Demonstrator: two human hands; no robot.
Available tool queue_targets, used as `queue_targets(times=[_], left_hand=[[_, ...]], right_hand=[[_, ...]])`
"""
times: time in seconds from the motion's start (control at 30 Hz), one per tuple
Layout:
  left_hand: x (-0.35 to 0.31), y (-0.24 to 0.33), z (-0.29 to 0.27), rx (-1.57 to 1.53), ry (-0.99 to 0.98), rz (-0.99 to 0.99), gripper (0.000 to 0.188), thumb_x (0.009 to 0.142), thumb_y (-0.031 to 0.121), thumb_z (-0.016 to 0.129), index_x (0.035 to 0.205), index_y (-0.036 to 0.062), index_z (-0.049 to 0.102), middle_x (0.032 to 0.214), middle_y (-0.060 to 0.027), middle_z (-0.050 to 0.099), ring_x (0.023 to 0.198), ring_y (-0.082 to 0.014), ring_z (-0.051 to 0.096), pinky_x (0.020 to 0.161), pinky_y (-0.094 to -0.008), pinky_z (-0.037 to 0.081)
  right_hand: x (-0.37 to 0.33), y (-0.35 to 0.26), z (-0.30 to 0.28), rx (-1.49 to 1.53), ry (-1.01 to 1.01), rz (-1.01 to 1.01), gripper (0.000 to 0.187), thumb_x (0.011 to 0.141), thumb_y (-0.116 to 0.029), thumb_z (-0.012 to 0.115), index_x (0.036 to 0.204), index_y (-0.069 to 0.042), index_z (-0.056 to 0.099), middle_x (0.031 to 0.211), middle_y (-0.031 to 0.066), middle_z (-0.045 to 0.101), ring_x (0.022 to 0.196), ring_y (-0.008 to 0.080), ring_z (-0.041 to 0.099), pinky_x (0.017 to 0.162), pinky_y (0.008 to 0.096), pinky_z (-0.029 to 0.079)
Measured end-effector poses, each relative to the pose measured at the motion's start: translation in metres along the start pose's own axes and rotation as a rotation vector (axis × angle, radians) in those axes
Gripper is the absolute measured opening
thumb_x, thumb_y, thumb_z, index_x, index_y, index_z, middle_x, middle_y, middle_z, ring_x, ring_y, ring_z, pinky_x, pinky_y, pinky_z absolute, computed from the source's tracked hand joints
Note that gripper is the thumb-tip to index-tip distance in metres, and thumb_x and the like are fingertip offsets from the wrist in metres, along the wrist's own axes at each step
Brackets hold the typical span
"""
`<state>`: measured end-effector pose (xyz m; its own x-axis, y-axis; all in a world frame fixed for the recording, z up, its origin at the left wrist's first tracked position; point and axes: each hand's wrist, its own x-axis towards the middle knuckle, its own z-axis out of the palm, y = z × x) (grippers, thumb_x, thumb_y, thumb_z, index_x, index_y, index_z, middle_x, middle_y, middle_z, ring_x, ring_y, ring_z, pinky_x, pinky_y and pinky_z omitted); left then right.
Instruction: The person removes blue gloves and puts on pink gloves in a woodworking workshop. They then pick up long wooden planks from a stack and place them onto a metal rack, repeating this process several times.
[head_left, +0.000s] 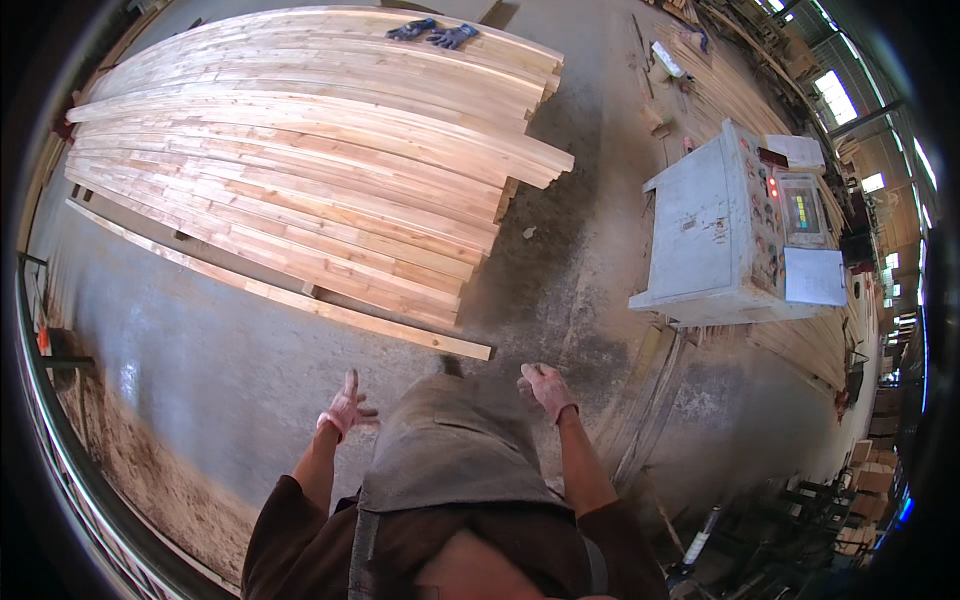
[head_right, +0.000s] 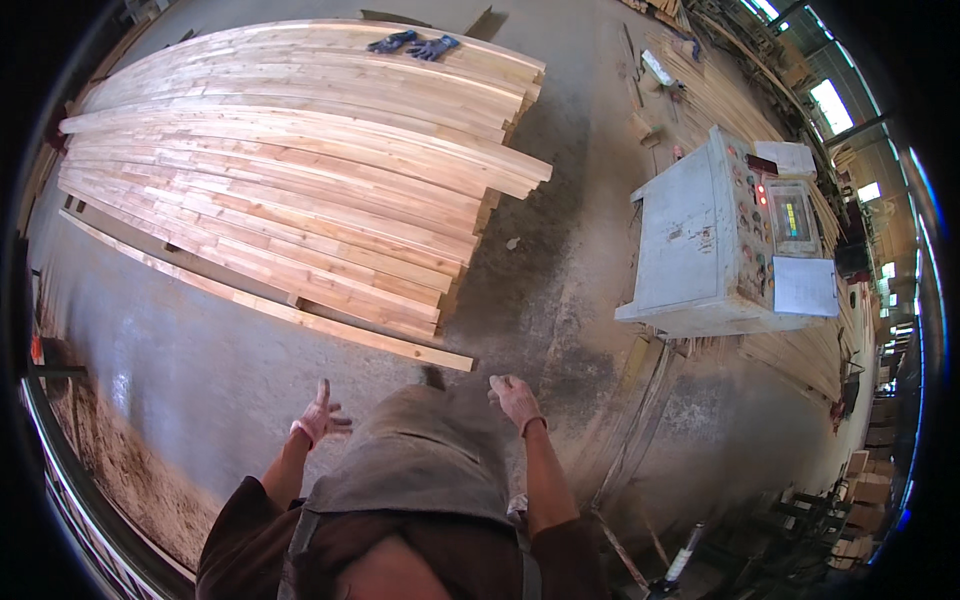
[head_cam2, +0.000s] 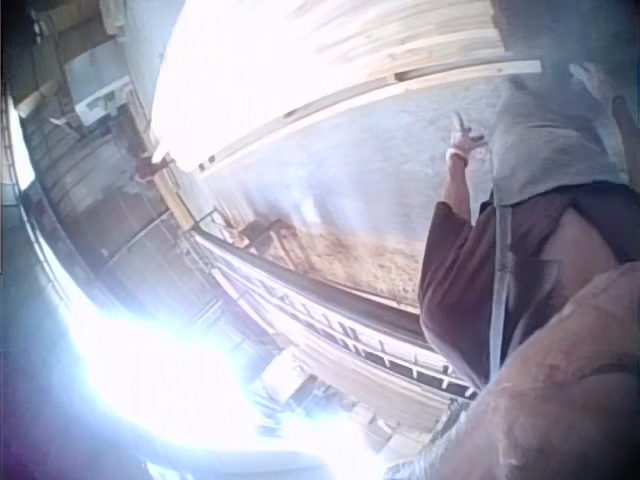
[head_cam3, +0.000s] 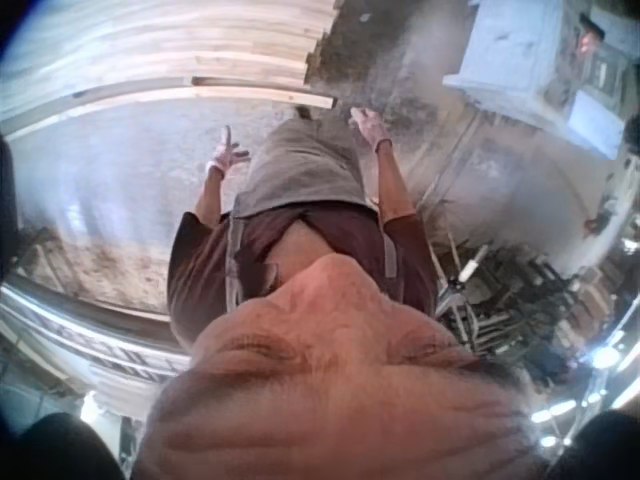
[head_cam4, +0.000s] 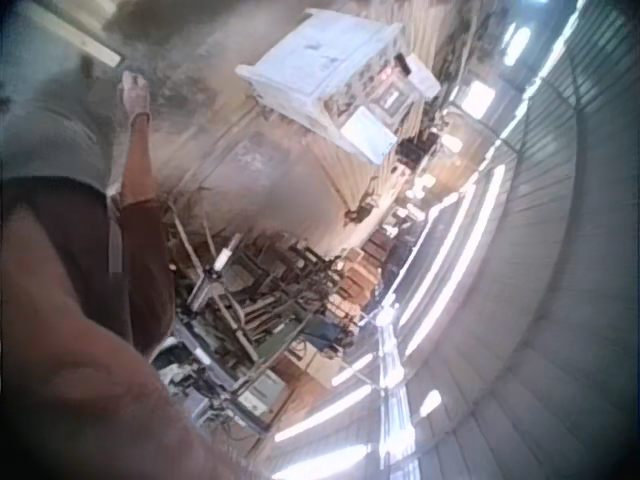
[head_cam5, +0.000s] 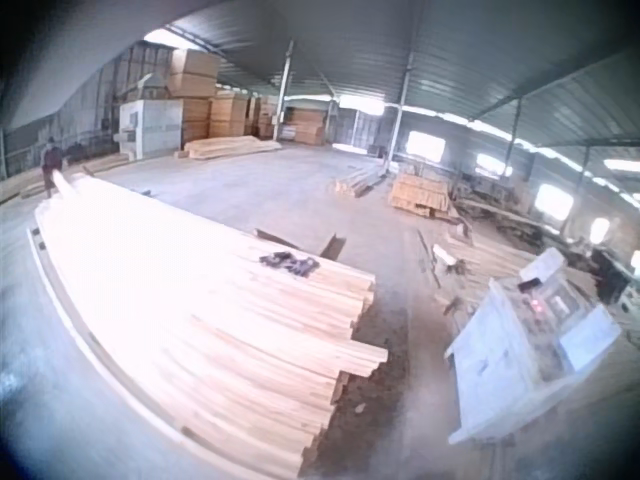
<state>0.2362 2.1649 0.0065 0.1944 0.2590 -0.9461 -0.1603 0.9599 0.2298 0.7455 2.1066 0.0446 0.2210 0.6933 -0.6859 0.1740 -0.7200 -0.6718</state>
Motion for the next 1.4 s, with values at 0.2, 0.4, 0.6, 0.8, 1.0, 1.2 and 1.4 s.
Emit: queue_targets(times=[0.2, 0.4, 0.6, 0.8, 1.0, 1.2, 1.4], left_hand=[[0.047, 0.13, 0.16, -0.092, -0.186, 0.192, 0.114, 0.093, 0.085, 0.044, 0.169, 0.0138, -0.002, 0.168, -0.0282, 0.024, 0.139, -0.0565, 0.045, 0.104, -0.0645, 0.051], [0.167, 0.246, 0.36, -0.062, -0.322, 0.265, 0.102, 0.099, 0.076, 0.044, 0.167, 0.0097, 0.011, 0.162, -0.0285, 0.037, 0.131, -0.05, 0.056, 0.107, -0.0571, 0.052], [0.282, 0.327, 0.577, -0.251, -0.299, 0.235, 0.065, 0.105, 0.046, 0.061, 0.151, 0.0023, 0.046, 0.136, -0.0159, 0.062, 0.117, -0.0242, 0.065, 0.098, -0.037, 0.056], [0.344, 0.425, 0.692, 0.07, -0.117, 0.301, 0.078, 0.099, 0.043, 0.073, 0.154, -0.0018, 0.04, 0.138, -0.0161, 0.065, 0.129, -0.0229, 0.058, 0.107, -0.0337, 0.047], [0.386, 0.433, 0.712, -0.145, -0.049, 0.19, 0.052, 0.097, 0.043, 0.074, 0.134, 0.0054, 0.069, 0.123, -0.0063, 0.074, 0.114, -0.0161, 0.066, 0.099, -0.0329, 0.051], [0.402, 0.393, 0.703, -0.268, -0.248, 0.308, 0.037, 0.098, 0.001, 0.06, 0.133, 0.0038, 0.07, 0.126, -0.0015, 0.074, 0.116, -0.01, 0.066, 0.101, -0.0292, 0.052], [0.411, 0.344, 0.692, 0.003, -0.327, 0.771, 0.04, 0.097, 0.004, 0.062, 0.136, 0.0004, 0.066, 0.137, -0.0022, 0.068, 0.123, -0.0116, 0.064, 0.103, -0.0286, 0.051]], right_hand=[[0.137, -0.098, -0.139, 0.27, 0.066, 0.327, 0.039, 0.099, -0.049, 0.066, 0.111, -0.011, 0.067, 0.087, 0.0054, 0.074, 0.071, 0.02, 0.071, 0.061, 0.0387, 0.058], [0.411, -0.203, -0.368, 0.455, -0.101, 0.163, 0.038, 0.1, -0.049, 0.065, 0.079, -0.019, 0.054, 0.069, -0.0011, 0.062, 0.055, 0.0163, 0.061, 0.045, 0.0288, 0.046], [0.674, -0.34, -0.365, -0.193, -0.071, 0.065, 0.042, 0.102, -0.051, 0.062, 0.114, -0.011, 0.067, 0.085, 0.009, 0.072, 0.07, 0.0221, 0.071, 0.057, 0.0368, 0.056], [0.848, -0.274, -0.253, -1.308, -0.491, -0.586, 0.041, 0.106, -0.036, 0.049, 0.133, -0.01, 0.066, 0.119, 0.0215, 0.071, 0.11, 0.0403, 0.069, 0.09, 0.051, 0.056], [0.853, -0.181, -0.183, -1.071, -0.555, -0.281, 0.044, 0.105, -0.043, 0.053, 0.138, -0.016, 0.065, 0.14, 0.0181, 0.063, 0.13, 0.037, 0.058, 0.111, 0.0456, 0.045], [0.831, -0.201, -0.2, -1.062, -0.545, -0.244, 0.044, 0.104, -0.042, 0.054, 0.138, -0.015, 0.064, 0.141, 0.0178, 0.063, 0.131, 0.0366, 0.058, 0.111, 0.0451, 0.045], [0.795, -0.244, -0.215, -1.031, -0.567, -0.286, 0.045, 0.103, -0.041, 0.056, 0.139, -0.015, 0.064, 0.141, 0.0176, 0.063, 0.131, 0.0361, 0.058, 0.111, 0.0446, 0.045]])
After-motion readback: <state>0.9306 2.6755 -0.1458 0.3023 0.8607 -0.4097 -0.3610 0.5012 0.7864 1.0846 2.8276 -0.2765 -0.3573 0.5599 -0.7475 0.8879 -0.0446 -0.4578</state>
